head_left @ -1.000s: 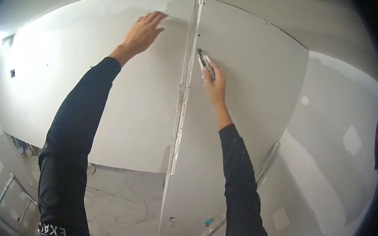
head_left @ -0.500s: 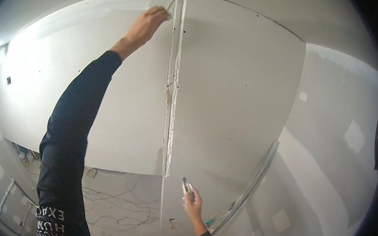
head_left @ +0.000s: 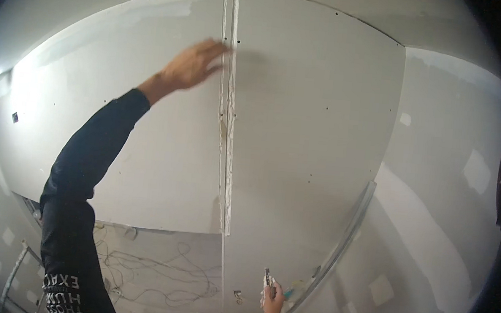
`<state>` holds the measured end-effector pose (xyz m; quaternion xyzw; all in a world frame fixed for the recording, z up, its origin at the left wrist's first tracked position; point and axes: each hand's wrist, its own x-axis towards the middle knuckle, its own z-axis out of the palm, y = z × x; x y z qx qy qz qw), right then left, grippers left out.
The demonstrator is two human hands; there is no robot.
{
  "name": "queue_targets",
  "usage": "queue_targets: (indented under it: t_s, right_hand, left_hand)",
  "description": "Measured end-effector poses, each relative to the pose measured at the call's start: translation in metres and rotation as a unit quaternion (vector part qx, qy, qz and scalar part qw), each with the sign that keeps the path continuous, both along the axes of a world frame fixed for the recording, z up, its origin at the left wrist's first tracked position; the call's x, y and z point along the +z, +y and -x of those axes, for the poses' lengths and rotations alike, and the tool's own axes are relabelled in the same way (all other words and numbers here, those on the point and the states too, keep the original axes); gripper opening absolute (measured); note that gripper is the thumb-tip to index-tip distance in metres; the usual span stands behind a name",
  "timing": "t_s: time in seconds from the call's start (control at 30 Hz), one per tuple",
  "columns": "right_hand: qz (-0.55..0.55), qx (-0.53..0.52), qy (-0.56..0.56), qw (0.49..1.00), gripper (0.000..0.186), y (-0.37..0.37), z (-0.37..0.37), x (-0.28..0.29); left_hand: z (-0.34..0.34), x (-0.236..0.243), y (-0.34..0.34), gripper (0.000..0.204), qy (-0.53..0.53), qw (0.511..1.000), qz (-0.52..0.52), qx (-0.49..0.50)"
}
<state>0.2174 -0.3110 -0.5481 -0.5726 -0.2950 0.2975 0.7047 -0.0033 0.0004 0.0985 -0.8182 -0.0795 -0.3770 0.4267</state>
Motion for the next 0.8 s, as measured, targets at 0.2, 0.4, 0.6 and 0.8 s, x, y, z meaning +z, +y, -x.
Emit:
queue_targets:
  t_s: [0.2, 0.4, 0.6, 0.8]
  right_hand:
    - [0.008, 0.010, -0.005, 1.000, 0.036, -0.006, 0.015, -0.010]
    - [-0.001, 0.009, 0.015, 1.000, 0.036, -0.019, 0.019, -0.023]
    - [0.053, -0.001, -0.031, 0.998, 0.034, -0.017, 0.016, -0.023]
    - [0.008, 0.010, 0.000, 1.000, 0.035, -0.017, 0.021, -0.013]
  left_hand:
    - [-0.032, 0.100, 0.055, 0.055, -0.206, 0.970, -0.121, 0.046]
    - [-0.032, 0.099, 0.074, 0.062, -0.134, 0.989, -0.030, -0.057]
    - [-0.037, 0.069, 0.067, 0.071, -0.131, 0.986, -0.101, 0.022]
    - [-0.053, 0.051, 0.043, 0.077, -0.117, 0.985, 0.004, 0.125]
